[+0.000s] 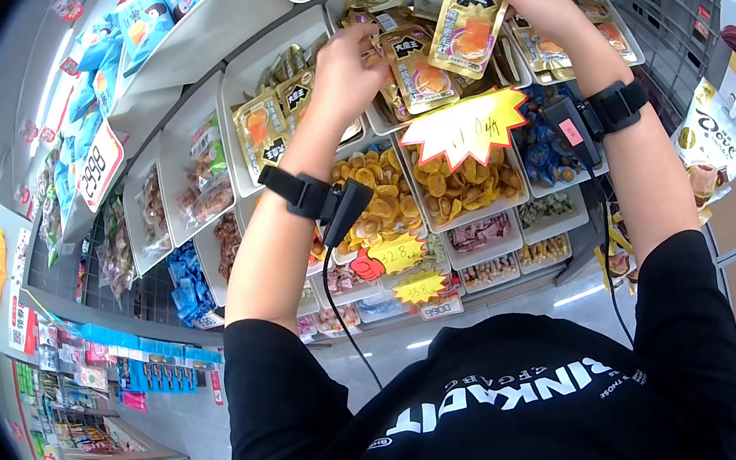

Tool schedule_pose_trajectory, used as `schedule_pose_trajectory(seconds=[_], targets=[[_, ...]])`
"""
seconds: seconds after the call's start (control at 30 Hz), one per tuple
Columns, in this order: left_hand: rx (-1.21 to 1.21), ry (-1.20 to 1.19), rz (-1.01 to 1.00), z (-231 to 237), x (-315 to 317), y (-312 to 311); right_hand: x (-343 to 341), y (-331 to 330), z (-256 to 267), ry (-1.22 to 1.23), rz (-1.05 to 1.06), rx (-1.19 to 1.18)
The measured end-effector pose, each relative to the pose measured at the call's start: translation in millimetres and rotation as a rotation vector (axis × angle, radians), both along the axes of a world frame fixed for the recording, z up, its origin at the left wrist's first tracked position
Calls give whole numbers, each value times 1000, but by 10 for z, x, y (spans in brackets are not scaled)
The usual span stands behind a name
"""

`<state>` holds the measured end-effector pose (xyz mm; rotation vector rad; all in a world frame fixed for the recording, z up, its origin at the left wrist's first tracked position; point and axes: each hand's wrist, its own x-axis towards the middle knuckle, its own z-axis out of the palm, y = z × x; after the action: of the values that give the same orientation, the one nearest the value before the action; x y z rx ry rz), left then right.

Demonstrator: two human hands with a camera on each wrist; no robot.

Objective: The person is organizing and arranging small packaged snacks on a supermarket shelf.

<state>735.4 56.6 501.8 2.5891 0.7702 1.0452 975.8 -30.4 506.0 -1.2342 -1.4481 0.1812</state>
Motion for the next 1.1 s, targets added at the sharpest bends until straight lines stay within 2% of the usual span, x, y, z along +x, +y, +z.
schedule_pose_trajectory(seconds=[0.07, 0.1, 0.17, 0.23, 0.3, 0.43, 0.5, 0.57, 0.63, 0.7, 0.77, 0.83, 0.87, 0.9, 0.97, 1.03, 1.1], targets=[[269, 176, -17, 40, 85, 22, 13, -6, -19, 61, -48, 42], [268, 174, -14, 42, 130, 25, -4, -27, -33, 58, -45, 41], [122, 439, -45, 54, 236, 29, -37, -87, -83, 110, -46, 154], [162, 508, -46, 45, 316, 19, -51, -167, -148, 112, -86, 130], [350, 665, 40, 32, 370, -13, -50, -207, -250, 172, -61, 265], [416, 749, 123, 124, 446, -101, -99, -304, -349, 244, -118, 330], [434, 729, 129, 211, 442, -145, -95, -351, -369, 262, -133, 288], [243, 723, 239, 316, 420, -122, -78, -368, -377, 276, -122, 291], [218, 731, 219, 409, 345, -48, -66, -399, -377, 287, -131, 298], [141, 589, 110, 480, 224, 24, -65, -430, -401, 306, -142, 306], [228, 516, 42, 526, 105, 116, -36, -404, -448, 320, -125, 304], [-202, 543, -6, 654, 7, 19, -31, -384, -481, 330, -103, 330], [-101, 542, 3, 647, -48, -59, -26, -369, -497, 330, -95, 328], [-102, 543, 6, 642, -89, -78, -42, -374, -492, 331, -92, 328], [-36, 693, -43, 659, -181, -71, -66, -394, -478, 317, -100, 320], [-44, 645, -102, 627, -264, 34, -52, -372, -483, 335, -102, 310], [-194, 426, 52, 617, -328, 99, -57, -367, -481, 350, -103, 298]])
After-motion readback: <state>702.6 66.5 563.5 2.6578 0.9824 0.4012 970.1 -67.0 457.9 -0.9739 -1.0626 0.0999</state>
